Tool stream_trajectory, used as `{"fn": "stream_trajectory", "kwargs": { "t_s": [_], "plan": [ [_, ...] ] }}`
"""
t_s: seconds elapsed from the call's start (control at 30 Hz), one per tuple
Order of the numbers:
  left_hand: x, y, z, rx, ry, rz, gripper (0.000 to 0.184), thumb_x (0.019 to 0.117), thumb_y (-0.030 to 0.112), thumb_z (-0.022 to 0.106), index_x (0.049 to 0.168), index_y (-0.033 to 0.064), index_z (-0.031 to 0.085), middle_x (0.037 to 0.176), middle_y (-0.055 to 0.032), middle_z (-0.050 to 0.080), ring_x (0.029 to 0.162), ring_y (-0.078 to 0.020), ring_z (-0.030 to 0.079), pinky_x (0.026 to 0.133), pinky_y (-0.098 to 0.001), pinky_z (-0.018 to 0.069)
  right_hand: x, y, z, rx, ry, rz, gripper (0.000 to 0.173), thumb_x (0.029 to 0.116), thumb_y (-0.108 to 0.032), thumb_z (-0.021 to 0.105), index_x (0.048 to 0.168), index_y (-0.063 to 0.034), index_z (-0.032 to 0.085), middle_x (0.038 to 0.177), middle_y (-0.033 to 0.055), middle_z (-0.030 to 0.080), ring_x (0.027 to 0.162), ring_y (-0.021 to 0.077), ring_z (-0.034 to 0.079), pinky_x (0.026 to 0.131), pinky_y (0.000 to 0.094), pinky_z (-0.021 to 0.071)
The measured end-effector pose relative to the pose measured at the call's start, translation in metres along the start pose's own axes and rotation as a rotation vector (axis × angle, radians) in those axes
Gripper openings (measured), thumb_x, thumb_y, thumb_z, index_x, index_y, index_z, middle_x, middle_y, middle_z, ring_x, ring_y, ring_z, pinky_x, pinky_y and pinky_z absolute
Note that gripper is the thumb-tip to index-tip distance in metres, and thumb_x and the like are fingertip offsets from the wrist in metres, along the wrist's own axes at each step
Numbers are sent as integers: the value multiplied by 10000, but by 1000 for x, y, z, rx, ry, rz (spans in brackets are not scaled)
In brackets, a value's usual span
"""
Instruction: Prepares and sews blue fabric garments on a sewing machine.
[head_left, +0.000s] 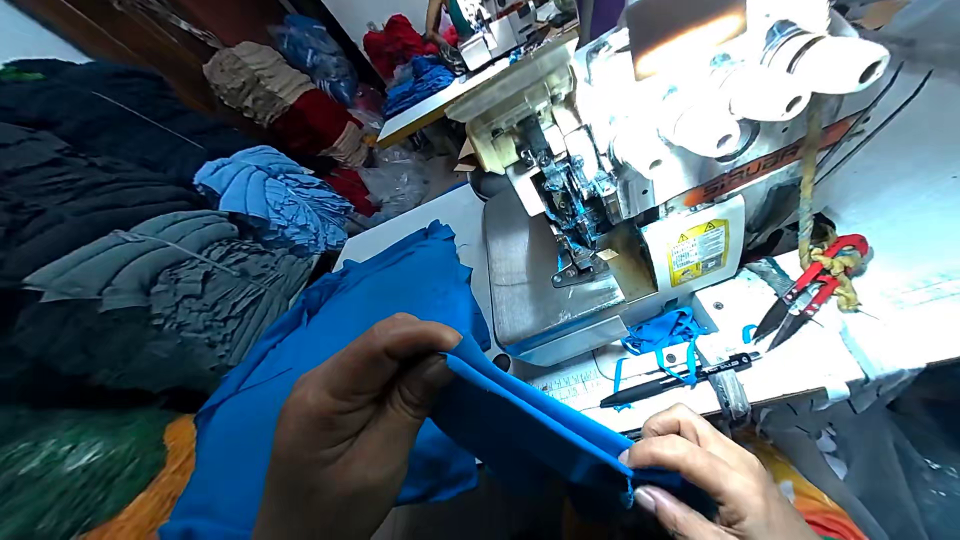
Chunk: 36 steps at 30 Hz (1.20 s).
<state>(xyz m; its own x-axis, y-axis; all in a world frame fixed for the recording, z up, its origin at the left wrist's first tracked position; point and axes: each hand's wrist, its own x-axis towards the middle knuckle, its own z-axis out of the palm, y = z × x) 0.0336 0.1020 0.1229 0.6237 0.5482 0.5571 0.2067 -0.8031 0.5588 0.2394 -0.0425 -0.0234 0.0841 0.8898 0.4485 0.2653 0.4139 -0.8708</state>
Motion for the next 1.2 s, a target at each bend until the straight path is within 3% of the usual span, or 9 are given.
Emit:
{"fn": "stream_trajectory", "kwargs": {
  "t_s": [0.07, 0.2, 0.37, 0.6, 0.8, 0.87, 1.07, 1.13, 1.2],
  "plan": [
    [-1, 0, 0, 6, -8, 5, 157, 1045, 342, 555, 1100, 299, 695, 961, 198, 673, 848, 86, 632, 764, -75, 519, 4, -5, -5, -4, -67, 47, 210, 970, -224, 679, 1105, -71, 731, 1024, 157, 667, 969, 147, 635, 815, 214, 511],
    [-3, 1, -3, 25, -3, 2, 155, 1045, 348, 553, 1110, 316, 690, 981, 210, 671, 876, 91, 633, 788, -79, 519, 6, -6, -11, 60, -76, 93, 280, 997, -323, 640, 940, -66, 736, 952, 97, 669, 940, 84, 595, 795, 182, 459],
    [-9, 3, -9, -1, 30, -15, 160, 1039, 338, 564, 1126, 329, 698, 1009, 217, 686, 892, 88, 642, 795, -82, 523, 2, -8, -14, 110, -57, 162, 189, 966, -152, 655, 883, -2, 737, 902, 103, 689, 888, 37, 612, 774, 142, 464],
    [-20, 18, -12, 8, 43, -12, 172, 1053, 308, 547, 1124, 313, 703, 1056, 226, 691, 949, 93, 643, 835, -83, 517, 2, -10, 2, -16, 90, 150, 164, 903, -122, 659, 772, -28, 630, 805, 99, 650, 837, 110, 617, 771, 236, 458],
    [-23, 24, -10, 17, 137, 30, 154, 1050, 244, 558, 1079, 252, 709, 1027, 188, 708, 966, 60, 660, 860, -115, 525, 9, -8, 12, -23, 226, 99, 157, 867, -82, 638, 736, -10, 590, 740, 70, 604, 727, -9, 550, 647, 82, 407],
    [-23, 22, -7, 31, 166, 16, 154, 1047, 261, 561, 1092, 277, 708, 1038, 206, 705, 962, 75, 656, 857, -102, 525, 12, -8, 15, -44, 261, 99, 149, 857, -72, 630, 731, -16, 572, 698, 42, 562, 656, -40, 498, 597, 62, 370],
    [-15, 10, 8, 61, 249, -9, 180, 1047, 251, 556, 1117, 339, 697, 1063, 254, 680, 974, 106, 629, 868, -82, 513, 19, -8, 11, -167, 234, 163, 78, 901, -91, 618, 889, -13, 618, 689, 30, 592, 600, -19, 505, 573, 91, 408],
    [-10, 7, 14, 40, 237, -21, 172, 1044, 260, 561, 1112, 341, 697, 1045, 254, 676, 956, 109, 626, 857, -79, 513, 21, -9, 4, -212, 164, 234, 164, 946, -122, 600, 1038, 5, 647, 705, 33, 627, 594, 35, 538, 570, 167, 450],
    [-5, 3, 19, -1, 214, -68, 149, 1037, 292, 567, 1092, 340, 697, 1005, 240, 667, 923, 103, 623, 828, -83, 519, 23, -15, -5, -229, 80, 313, 252, 999, -150, 564, 1134, 37, 667, 813, 125, 703, 678, 158, 638, 639, 295, 520]
  ]
}}
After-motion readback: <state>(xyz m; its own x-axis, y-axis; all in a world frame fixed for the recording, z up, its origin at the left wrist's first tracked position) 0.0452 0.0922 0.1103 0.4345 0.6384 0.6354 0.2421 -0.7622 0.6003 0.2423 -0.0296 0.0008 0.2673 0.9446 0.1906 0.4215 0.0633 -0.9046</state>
